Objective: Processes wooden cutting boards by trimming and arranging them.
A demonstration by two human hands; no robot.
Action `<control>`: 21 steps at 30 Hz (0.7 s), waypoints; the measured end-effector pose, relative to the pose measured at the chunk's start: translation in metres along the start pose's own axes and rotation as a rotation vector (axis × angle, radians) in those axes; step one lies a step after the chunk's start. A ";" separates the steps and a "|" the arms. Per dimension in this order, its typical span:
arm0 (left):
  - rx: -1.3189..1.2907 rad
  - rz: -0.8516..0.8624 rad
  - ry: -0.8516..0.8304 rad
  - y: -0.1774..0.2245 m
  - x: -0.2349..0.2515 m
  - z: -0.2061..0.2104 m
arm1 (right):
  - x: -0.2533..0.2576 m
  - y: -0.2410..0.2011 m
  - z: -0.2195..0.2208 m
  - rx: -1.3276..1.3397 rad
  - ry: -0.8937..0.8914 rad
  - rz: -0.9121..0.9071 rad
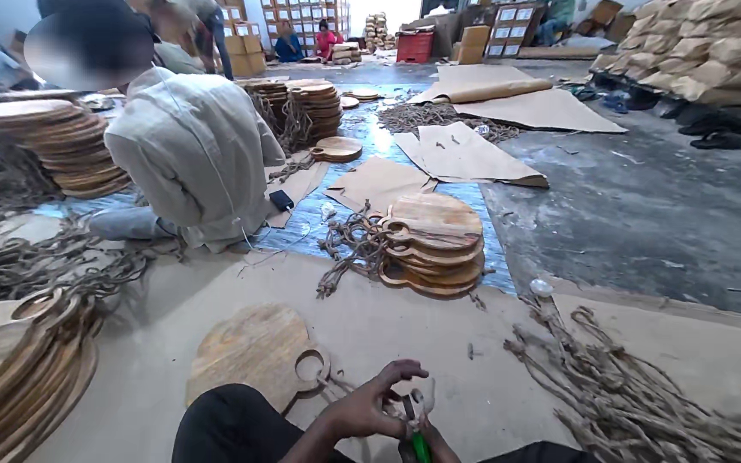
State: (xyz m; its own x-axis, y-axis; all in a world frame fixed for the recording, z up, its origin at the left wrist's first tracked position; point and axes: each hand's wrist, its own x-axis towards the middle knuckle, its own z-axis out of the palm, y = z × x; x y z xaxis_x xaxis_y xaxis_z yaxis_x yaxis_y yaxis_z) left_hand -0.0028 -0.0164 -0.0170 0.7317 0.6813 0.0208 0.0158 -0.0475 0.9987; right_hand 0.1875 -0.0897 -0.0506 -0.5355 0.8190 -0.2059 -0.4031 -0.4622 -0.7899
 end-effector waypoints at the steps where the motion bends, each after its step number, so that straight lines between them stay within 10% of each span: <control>1: 0.017 0.036 -0.070 0.001 0.000 -0.002 | -0.001 -0.003 0.002 -0.040 -0.005 -0.003; 13: -0.079 -0.076 0.046 0.001 0.002 0.017 | -0.022 -0.012 0.005 0.032 0.066 -0.024; 21: 0.031 -0.166 0.019 0.006 -0.001 0.023 | -0.029 -0.035 0.030 -0.049 0.309 0.347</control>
State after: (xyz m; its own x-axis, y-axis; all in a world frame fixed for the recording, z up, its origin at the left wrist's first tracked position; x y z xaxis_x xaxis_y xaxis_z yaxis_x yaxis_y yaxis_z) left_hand 0.0121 -0.0347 -0.0120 0.7044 0.6952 -0.1436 0.1569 0.0448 0.9866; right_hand 0.1952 -0.1072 0.0003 -0.3830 0.6851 -0.6196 -0.1992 -0.7162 -0.6688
